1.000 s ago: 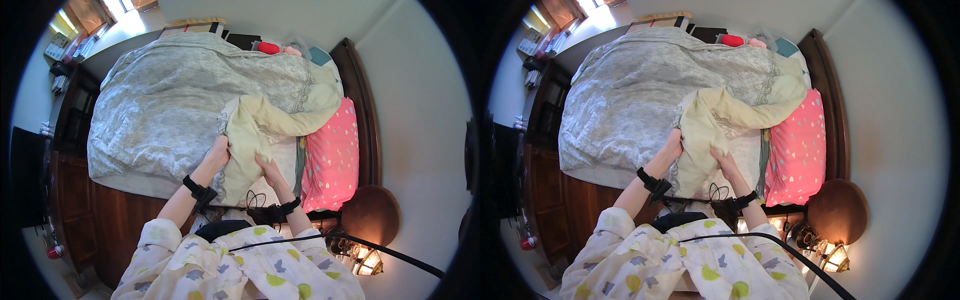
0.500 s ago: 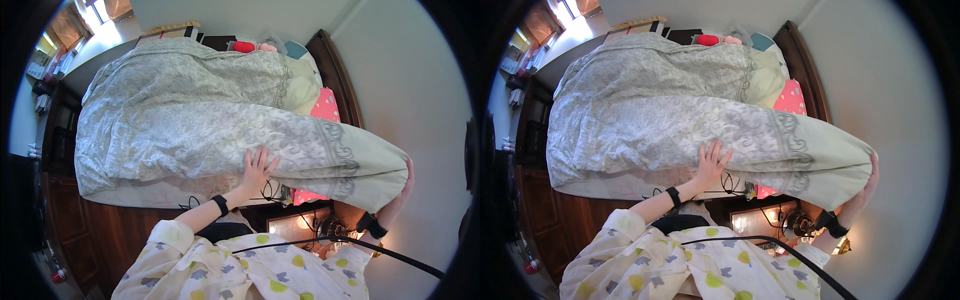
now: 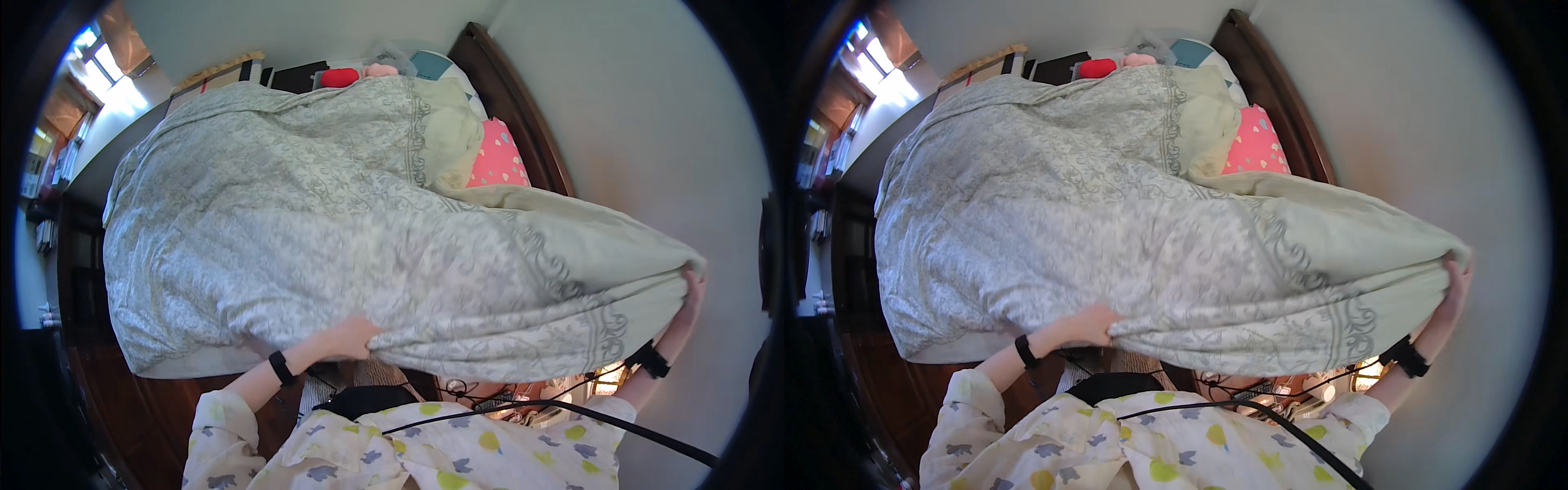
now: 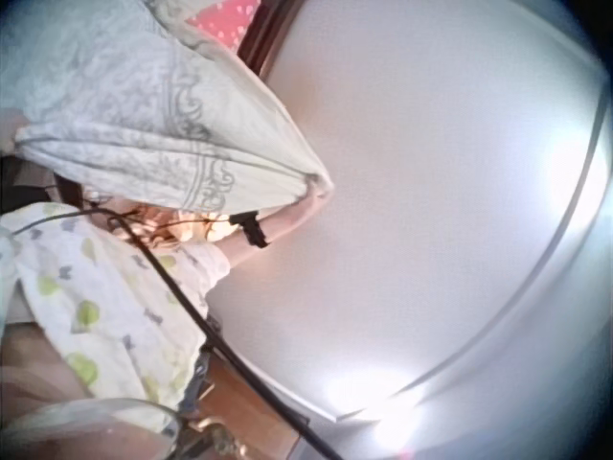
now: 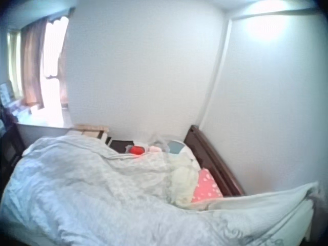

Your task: The person folds a striped futon mat on a bed, then spreads and folds a large patterned duvet cover over it. The person repeatedly adjusts and refolds the duvet to achieve a neat rectangular shape.

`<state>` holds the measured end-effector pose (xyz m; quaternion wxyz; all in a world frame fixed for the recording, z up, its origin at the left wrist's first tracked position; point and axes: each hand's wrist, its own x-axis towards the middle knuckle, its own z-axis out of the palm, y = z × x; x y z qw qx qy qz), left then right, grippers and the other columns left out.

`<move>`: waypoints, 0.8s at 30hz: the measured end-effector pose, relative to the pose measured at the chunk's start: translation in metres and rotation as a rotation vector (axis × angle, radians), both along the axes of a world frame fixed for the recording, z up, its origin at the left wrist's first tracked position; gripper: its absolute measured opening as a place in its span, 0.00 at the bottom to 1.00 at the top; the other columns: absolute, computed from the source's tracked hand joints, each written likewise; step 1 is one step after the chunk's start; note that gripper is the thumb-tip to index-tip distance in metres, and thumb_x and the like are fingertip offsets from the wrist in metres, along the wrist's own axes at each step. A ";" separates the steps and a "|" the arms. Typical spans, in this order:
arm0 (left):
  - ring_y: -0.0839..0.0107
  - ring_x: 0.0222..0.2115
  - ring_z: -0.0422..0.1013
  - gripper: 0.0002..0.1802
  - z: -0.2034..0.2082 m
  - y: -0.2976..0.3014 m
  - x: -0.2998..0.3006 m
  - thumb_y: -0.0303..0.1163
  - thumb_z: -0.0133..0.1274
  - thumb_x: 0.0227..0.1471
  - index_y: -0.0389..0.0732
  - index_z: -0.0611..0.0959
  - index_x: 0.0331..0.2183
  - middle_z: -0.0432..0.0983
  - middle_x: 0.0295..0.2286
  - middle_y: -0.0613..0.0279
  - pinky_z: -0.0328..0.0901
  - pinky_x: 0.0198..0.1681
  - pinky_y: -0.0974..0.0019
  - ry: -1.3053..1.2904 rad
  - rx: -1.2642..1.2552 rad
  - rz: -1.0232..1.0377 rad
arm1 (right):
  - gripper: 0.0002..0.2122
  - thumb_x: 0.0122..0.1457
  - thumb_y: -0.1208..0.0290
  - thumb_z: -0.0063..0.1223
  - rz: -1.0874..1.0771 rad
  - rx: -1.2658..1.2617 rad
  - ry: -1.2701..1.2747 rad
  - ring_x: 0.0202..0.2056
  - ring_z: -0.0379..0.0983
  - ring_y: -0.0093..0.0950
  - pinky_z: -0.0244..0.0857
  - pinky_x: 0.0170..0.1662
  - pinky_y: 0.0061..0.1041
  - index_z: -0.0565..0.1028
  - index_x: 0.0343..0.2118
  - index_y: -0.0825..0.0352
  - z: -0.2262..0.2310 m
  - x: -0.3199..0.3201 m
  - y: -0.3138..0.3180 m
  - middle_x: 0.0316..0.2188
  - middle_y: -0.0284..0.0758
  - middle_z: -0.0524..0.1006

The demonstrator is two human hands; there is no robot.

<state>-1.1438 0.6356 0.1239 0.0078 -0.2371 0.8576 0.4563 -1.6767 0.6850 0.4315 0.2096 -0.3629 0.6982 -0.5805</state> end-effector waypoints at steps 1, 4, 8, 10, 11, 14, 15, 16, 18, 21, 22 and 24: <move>0.50 0.26 0.68 0.26 -0.015 0.009 -0.004 0.30 0.50 0.25 0.46 0.75 0.37 0.72 0.21 0.47 0.63 0.30 0.55 -0.026 0.128 -0.047 | 0.15 0.46 0.74 0.49 -0.082 0.148 0.064 0.33 0.68 0.25 0.62 0.39 0.25 0.66 0.39 0.69 -0.023 -0.017 0.006 0.32 0.34 0.71; 0.50 0.28 0.69 0.25 -0.073 0.018 -0.016 0.28 0.48 0.25 0.40 0.76 0.35 0.72 0.23 0.46 0.63 0.31 0.54 -0.183 0.236 -0.112 | 0.17 0.41 0.76 0.52 -0.208 0.464 0.400 0.33 0.68 0.29 0.62 0.37 0.26 0.67 0.37 0.72 -0.141 -0.053 0.010 0.29 0.35 0.72; 0.52 0.31 0.69 0.28 -0.123 0.018 -0.044 0.26 0.48 0.31 0.34 0.70 0.42 0.72 0.28 0.45 0.63 0.30 0.56 -0.325 0.207 -0.124 | 0.07 0.40 0.79 0.47 -0.001 0.888 0.924 0.33 0.68 0.42 0.62 0.36 0.33 0.68 0.26 0.66 -0.231 -0.064 -0.009 0.25 0.42 0.72; 0.52 0.31 0.68 0.30 -0.131 0.020 -0.053 0.25 0.47 0.34 0.35 0.67 0.46 0.71 0.29 0.44 0.63 0.30 0.56 -0.427 0.296 -0.114 | 0.07 0.44 0.77 0.42 -0.053 0.652 0.984 0.36 0.67 0.44 0.61 0.37 0.37 0.69 0.28 0.68 -0.239 -0.053 -0.040 0.30 0.46 0.72; 0.52 0.32 0.68 0.32 -0.133 0.020 -0.055 0.24 0.47 0.36 0.35 0.62 0.48 0.71 0.31 0.43 0.63 0.30 0.55 -0.434 0.234 -0.103 | 0.07 0.44 0.79 0.41 -0.048 0.727 1.013 0.35 0.66 0.46 0.60 0.36 0.38 0.68 0.28 0.68 -0.234 -0.049 -0.056 0.29 0.48 0.71; 0.53 0.30 0.68 0.31 -0.144 0.023 -0.055 0.25 0.47 0.36 0.36 0.63 0.48 0.71 0.30 0.43 0.62 0.30 0.55 -0.372 0.229 0.001 | 0.08 0.41 0.81 0.43 -0.033 0.476 1.209 0.31 0.66 0.46 0.60 0.31 0.40 0.66 0.28 0.67 -0.228 -0.042 -0.087 0.25 0.45 0.71; 0.53 0.29 0.68 0.35 -0.151 0.025 -0.055 0.25 0.47 0.36 0.38 0.60 0.51 0.71 0.27 0.46 0.62 0.32 0.56 -0.361 0.220 -0.009 | 0.09 0.41 0.81 0.43 -0.054 0.571 1.165 0.31 0.67 0.46 0.60 0.31 0.41 0.66 0.29 0.66 -0.236 -0.041 -0.087 0.25 0.45 0.71; 0.53 0.28 0.68 0.36 -0.160 0.026 -0.054 0.26 0.47 0.36 0.39 0.59 0.51 0.71 0.26 0.47 0.62 0.32 0.56 -0.390 0.264 -0.070 | 0.09 0.42 0.82 0.42 -0.033 0.553 1.188 0.31 0.67 0.46 0.60 0.31 0.41 0.65 0.29 0.66 -0.250 -0.042 -0.084 0.24 0.46 0.71; 0.53 0.27 0.68 0.38 -0.182 0.029 -0.055 0.26 0.47 0.35 0.41 0.57 0.53 0.71 0.25 0.49 0.62 0.34 0.56 -0.459 0.321 -0.183 | 0.07 0.44 0.80 0.43 -0.066 0.916 1.215 0.29 0.69 0.45 0.63 0.32 0.42 0.64 0.29 0.65 -0.295 -0.049 -0.069 0.23 0.45 0.72; 0.56 0.35 0.69 0.32 -0.210 0.046 -0.054 0.29 0.45 0.38 0.45 0.63 0.50 0.73 0.32 0.54 0.57 0.40 0.47 -0.538 0.227 -0.179 | 0.12 0.47 0.77 0.41 -0.024 1.104 1.265 0.29 0.71 0.41 0.65 0.29 0.38 0.66 0.37 0.67 -0.389 -0.055 -0.031 0.24 0.41 0.72; 0.58 0.40 0.67 0.29 -0.219 0.051 -0.055 0.30 0.46 0.40 0.46 0.65 0.49 0.71 0.37 0.57 0.54 0.41 0.40 -0.594 0.233 -0.175 | 0.17 0.50 0.74 0.39 -0.082 1.268 1.343 0.31 0.72 0.36 0.65 0.31 0.35 0.64 0.45 0.68 -0.422 -0.051 -0.025 0.29 0.41 0.74; 0.61 0.49 0.58 0.27 -0.235 0.057 -0.054 0.34 0.46 0.44 0.50 0.64 0.49 0.62 0.47 0.59 0.44 0.47 0.32 -0.685 0.233 -0.229 | 0.20 0.49 0.67 0.43 0.087 1.639 1.015 0.38 0.71 0.31 0.64 0.38 0.37 0.64 0.48 0.62 -0.465 -0.062 -0.042 0.37 0.37 0.73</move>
